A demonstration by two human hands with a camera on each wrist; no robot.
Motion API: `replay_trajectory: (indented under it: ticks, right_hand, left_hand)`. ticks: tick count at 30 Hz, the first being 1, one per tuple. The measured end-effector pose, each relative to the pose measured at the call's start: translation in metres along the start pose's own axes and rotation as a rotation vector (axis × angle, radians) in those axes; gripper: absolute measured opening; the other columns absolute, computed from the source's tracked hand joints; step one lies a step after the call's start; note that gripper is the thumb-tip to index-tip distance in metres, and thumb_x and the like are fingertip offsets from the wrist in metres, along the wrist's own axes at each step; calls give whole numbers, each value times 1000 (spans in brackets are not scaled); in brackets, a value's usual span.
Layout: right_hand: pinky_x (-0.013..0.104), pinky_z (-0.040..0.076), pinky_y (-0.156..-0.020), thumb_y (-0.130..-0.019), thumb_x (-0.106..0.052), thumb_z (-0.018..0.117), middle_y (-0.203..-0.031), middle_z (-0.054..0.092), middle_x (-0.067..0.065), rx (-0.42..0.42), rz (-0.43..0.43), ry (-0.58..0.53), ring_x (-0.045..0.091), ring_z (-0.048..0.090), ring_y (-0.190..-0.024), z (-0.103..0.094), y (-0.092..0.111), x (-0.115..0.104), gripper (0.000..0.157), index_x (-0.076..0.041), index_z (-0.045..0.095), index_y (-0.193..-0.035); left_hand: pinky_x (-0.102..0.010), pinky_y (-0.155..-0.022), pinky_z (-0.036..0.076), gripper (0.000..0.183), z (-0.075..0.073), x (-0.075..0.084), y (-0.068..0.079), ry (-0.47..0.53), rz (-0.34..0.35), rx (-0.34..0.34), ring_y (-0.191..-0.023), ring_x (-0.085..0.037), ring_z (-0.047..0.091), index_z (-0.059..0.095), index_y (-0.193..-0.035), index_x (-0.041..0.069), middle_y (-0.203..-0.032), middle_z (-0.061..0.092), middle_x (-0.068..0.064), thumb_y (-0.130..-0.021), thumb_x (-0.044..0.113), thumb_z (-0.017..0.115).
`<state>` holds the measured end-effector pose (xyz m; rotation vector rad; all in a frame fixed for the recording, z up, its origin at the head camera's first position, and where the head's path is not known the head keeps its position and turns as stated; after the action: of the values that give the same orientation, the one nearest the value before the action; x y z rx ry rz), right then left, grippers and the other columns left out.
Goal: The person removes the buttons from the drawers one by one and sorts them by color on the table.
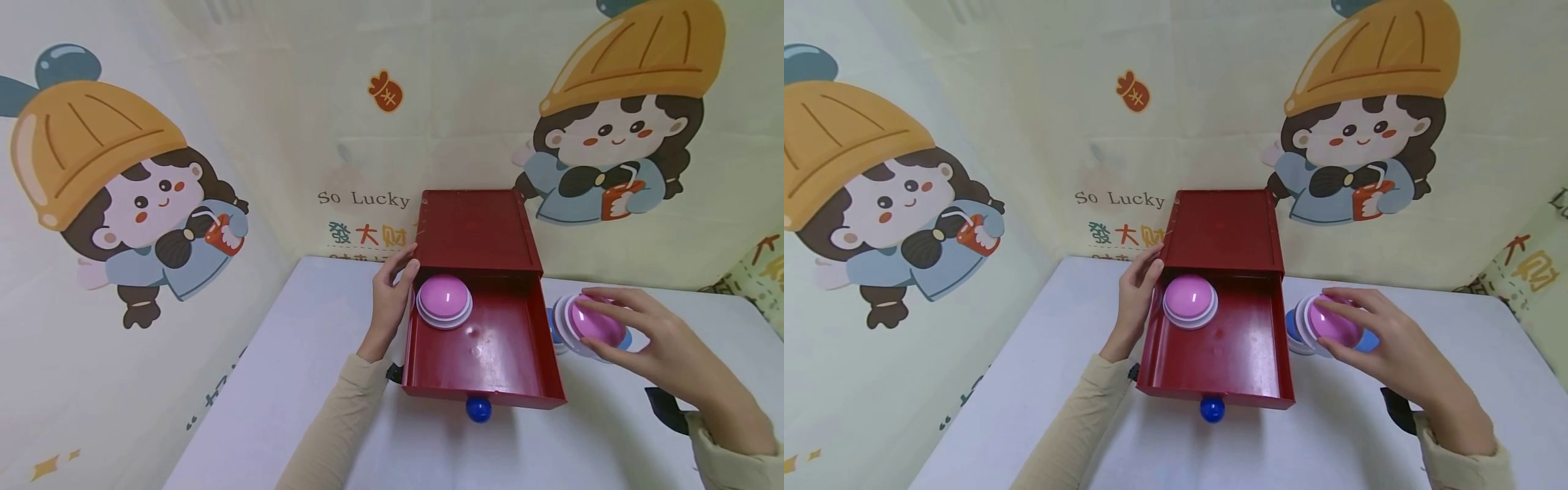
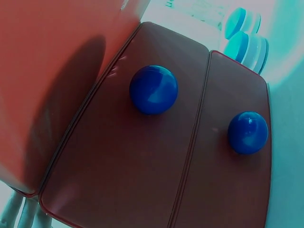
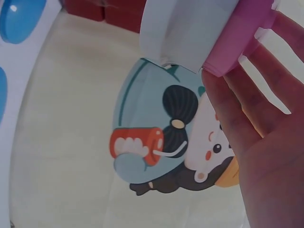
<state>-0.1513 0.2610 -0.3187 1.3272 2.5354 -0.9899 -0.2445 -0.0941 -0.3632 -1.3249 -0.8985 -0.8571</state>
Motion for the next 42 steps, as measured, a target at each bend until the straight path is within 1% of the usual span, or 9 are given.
replay_trajectory:
  ticks: [3,9,13,17,20,24,27,35,42]
  right_hand:
    - [1,45,-69,-52,-6,97,-129,58,9,-19,12,-6,-12,34,-121,5,3,3,81,-18,69,-127]
    - [16,54,-61,-57,-11,97,-129,57,9,-61,51,-18,-13,33,-119,13,8,7,78,-18,67,-128]
    - [17,54,-60,-59,-13,96,-130,57,9,-78,64,-24,-13,33,-119,17,10,9,76,-20,67,-128]
    - [19,55,-60,-60,-14,96,-130,57,8,-85,65,-32,-13,33,-119,21,12,10,73,-20,68,-127]
    - [20,56,-60,-61,-16,95,-131,57,7,-99,97,-33,-4,39,-118,24,14,11,70,-20,68,-126]
    - [25,58,-58,-63,-17,95,-131,56,8,-127,137,-39,18,48,-115,29,16,13,68,-19,68,-126]
    - [25,57,-57,-63,-17,95,-130,56,8,-144,154,-49,27,49,-113,33,18,14,68,-18,68,-126]
    - [22,56,-55,-66,-21,93,-128,56,13,-180,159,-64,33,53,-110,40,23,17,63,-15,69,-124]
    - [34,60,-57,-66,-22,93,-126,57,15,-202,188,-82,38,54,-109,46,26,20,64,-13,68,-124]
  left_hand:
    - [-25,-99,49,36,0,-1,0,4,8,1,-119,-17,57,61,-135,9,-136,61,-8,-99,14,59]
    - [-29,-100,49,36,0,-1,0,-1,15,-6,-119,-17,58,63,-134,16,-134,62,-1,-99,22,60]
    - [-28,-100,49,35,0,-1,0,4,15,-9,-119,-16,57,62,-134,16,-135,62,-1,-99,20,60]
    - [-26,-99,48,36,0,-1,-1,8,4,-11,-119,-16,57,61,-136,12,-137,60,-5,-100,14,58]
    - [-25,-99,47,37,1,2,-1,9,-4,-11,-118,-15,56,59,-137,8,-138,59,-9,-100,11,57]
    - [-24,-99,47,38,2,20,3,8,-8,-15,-117,-12,57,58,-136,2,-137,59,-14,-99,8,57]
    - [-25,-98,48,38,4,31,5,2,-9,-16,-116,-13,58,58,-135,-1,-135,60,-16,-98,7,56]
    - [-25,-99,48,37,4,31,6,0,-6,-10,-117,-15,58,59,-135,0,-136,60,-14,-99,8,57]
    - [-25,-98,48,37,3,30,6,-3,-9,-10,-117,-15,58,59,-134,0,-135,61,-14,-99,9,57]
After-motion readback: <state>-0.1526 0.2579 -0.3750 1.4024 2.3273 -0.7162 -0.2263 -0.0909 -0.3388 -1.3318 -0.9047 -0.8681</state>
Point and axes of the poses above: each hand's wrist, its own y-axis away from the middle knuckle, its own z-axis out of the palm, x = y × z, the point moved 4 cm from there along -y, towards the middle knuckle
